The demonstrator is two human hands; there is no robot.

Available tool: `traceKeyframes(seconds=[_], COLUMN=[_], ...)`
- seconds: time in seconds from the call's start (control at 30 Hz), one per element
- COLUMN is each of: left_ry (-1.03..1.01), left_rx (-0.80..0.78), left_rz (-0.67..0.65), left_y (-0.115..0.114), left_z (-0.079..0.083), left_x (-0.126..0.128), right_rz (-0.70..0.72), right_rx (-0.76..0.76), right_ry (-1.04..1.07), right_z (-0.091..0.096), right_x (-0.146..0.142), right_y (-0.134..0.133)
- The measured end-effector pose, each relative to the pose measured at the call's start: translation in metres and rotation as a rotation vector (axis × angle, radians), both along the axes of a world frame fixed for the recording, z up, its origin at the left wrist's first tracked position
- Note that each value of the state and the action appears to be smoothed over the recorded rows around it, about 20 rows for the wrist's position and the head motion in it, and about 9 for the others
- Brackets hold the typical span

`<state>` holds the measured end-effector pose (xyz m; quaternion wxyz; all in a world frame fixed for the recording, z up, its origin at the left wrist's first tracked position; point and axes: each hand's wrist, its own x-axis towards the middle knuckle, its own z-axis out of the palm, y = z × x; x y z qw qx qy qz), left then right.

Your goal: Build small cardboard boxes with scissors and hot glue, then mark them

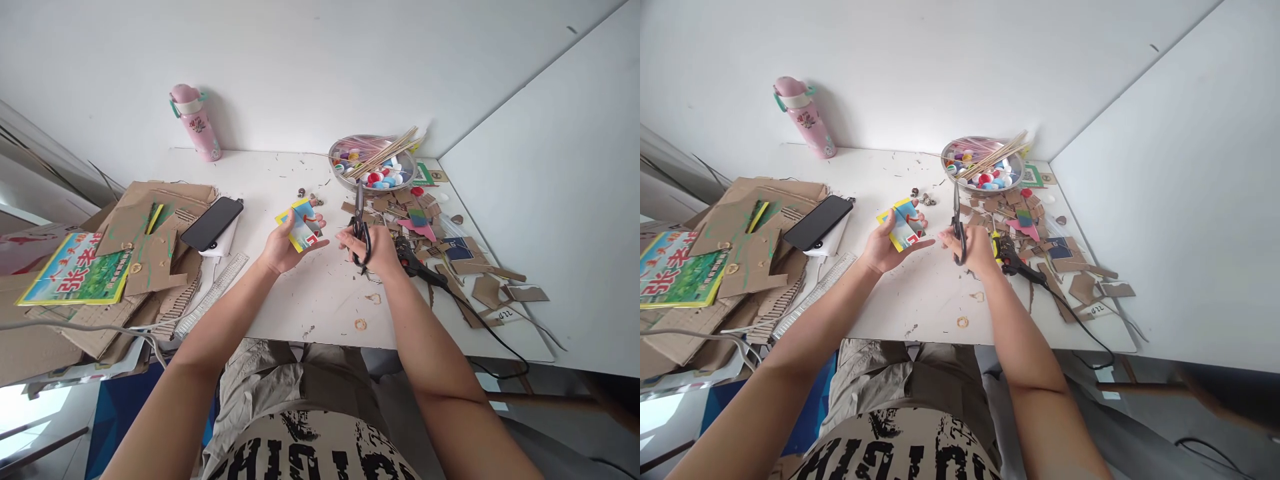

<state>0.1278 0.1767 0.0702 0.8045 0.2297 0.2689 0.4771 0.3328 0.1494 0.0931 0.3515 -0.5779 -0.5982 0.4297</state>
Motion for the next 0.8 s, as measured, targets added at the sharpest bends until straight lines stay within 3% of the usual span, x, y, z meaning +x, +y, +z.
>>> traceKeyframes(seconds=[0.1,0.27,0.47,0.7,0.8], left_ry=[0.021,0.049,0.122,0.218,0.236], left_rx=[0.005,0.054,0.132,0.084,0.120], left_rz=[-0.021,-0.033,0.029,0.111,0.085], left_y=[-0.003,-0.008,0.001,0.009,0.005], left_z=[-0.003,-0.007,-0.017,-0.025,-0.024], left_x=[0.007,0.019,0.012,0.008,0.012], right_rz=[-0.146,-0.166,-0.237,-0.039,-0.062], right_rx=[0.009,-0.052,0.062,0.018,0.012], right_ry=[0.022,0.160,0.227,0.204,0.180], right_z=[-0.008,-0.010,-0.018,-0.020,-0.018], right_x=[-0.018,-0.039,-0.023,-0.011,-0.022], right_y=[-0.001,-0.004,0.002,0.004,0.001])
